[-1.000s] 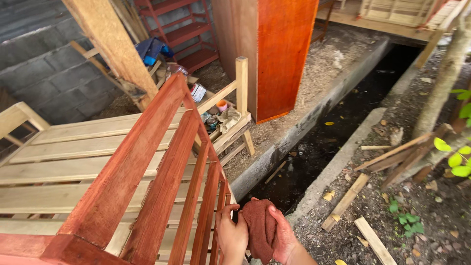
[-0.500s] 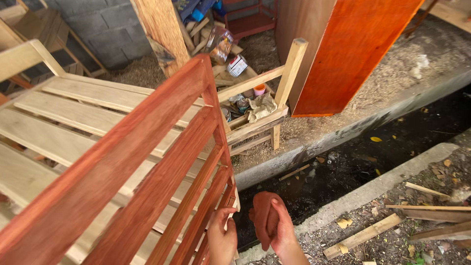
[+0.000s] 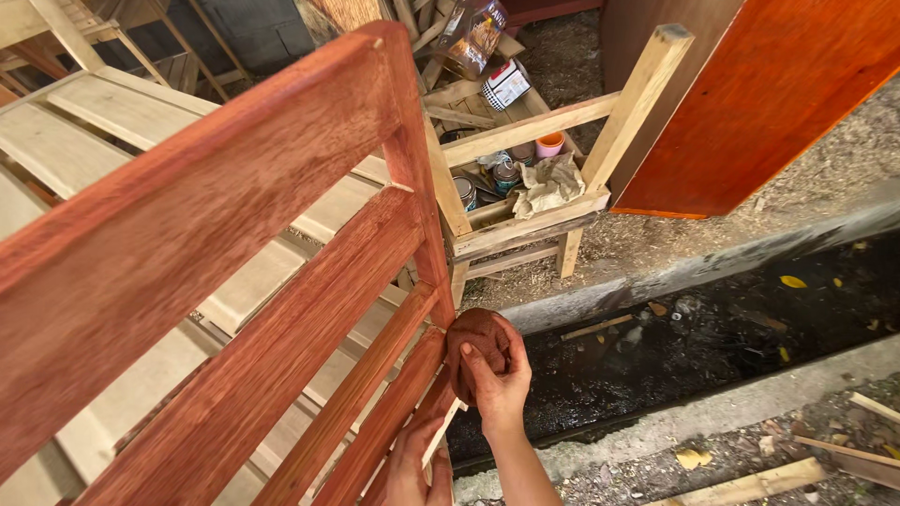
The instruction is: The person applies a red wood stain to a slatted wooden chair frame using a cloth, wiping the stain across the rails and legs. They dip the cloth into a bucket of stain and continue coating the unfinished wood surfaces of the chair.
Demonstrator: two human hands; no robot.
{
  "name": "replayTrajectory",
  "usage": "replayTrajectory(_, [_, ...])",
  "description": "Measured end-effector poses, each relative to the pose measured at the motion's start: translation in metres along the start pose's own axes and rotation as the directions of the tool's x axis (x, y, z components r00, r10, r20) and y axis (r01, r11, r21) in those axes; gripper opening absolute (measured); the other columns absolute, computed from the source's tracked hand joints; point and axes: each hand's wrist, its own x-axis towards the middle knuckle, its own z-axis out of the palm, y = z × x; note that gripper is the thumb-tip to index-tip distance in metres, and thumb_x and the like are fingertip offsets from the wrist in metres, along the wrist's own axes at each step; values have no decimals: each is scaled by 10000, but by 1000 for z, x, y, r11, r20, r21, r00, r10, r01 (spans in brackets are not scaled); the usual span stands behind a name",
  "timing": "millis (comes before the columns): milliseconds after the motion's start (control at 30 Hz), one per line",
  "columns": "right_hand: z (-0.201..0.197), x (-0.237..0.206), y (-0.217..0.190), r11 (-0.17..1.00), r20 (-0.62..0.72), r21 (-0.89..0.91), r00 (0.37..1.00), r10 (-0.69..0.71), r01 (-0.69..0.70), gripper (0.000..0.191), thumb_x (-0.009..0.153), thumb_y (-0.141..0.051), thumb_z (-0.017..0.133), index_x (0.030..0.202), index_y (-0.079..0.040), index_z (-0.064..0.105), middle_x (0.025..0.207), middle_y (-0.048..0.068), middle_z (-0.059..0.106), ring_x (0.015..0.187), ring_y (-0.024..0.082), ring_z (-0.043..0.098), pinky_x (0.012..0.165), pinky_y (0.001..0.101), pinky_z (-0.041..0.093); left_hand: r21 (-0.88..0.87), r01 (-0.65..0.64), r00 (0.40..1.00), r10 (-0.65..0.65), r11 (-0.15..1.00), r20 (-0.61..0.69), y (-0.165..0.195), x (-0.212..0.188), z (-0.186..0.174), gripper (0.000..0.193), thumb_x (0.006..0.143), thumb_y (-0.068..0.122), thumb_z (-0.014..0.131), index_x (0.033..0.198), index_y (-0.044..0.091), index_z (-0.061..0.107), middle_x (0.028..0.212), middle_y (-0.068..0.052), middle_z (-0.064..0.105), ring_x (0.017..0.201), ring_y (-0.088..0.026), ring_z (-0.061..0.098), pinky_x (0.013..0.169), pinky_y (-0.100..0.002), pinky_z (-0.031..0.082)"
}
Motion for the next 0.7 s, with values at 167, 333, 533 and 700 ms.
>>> replayTrajectory(167, [-11,9,57,954,61,-172,969,-239,246,568,802,-31,794,1330,-48,587,1303,109,632,1220,223,606,1060,357,486,61,-26,998,22,998,59,-24,20,27,480,937,154,587,1404,55,543,1468,-225,489,1427,-376,439,1154,-486,354])
replayTrajectory(333, [-37,2,102,911,-68,-412,996,-49,17,575,742,-56,784,1290,-88,612,1262,97,618,1173,240,644,1003,372,527,146,-79,996,73,986,44,-68,22,53,475,977,198,568,1427,49,531,1475,-243,462,1452,-426,389,1156,-532,340])
replayTrajectory(533, [-45,-9,61,689,-164,-698,980,113,-196,590,685,-107,860,1243,-142,670,1212,99,591,1111,289,638,982,414,535,178,34,999,-38,984,24,-88,12,55,573,921,200,574,1470,56,495,1473,-219,459,1421,-394,436,1129,-508,417])
replayTrajectory(700, [9,5,-24,894,53,-290,938,-342,342,613,771,-186,853,1304,-42,587,1333,117,620,1267,276,592,1094,426,465,131,-58,994,68,990,-79,-70,9,49,448,922,183,575,1357,85,613,1469,-234,494,1422,-407,462,1133,-506,431])
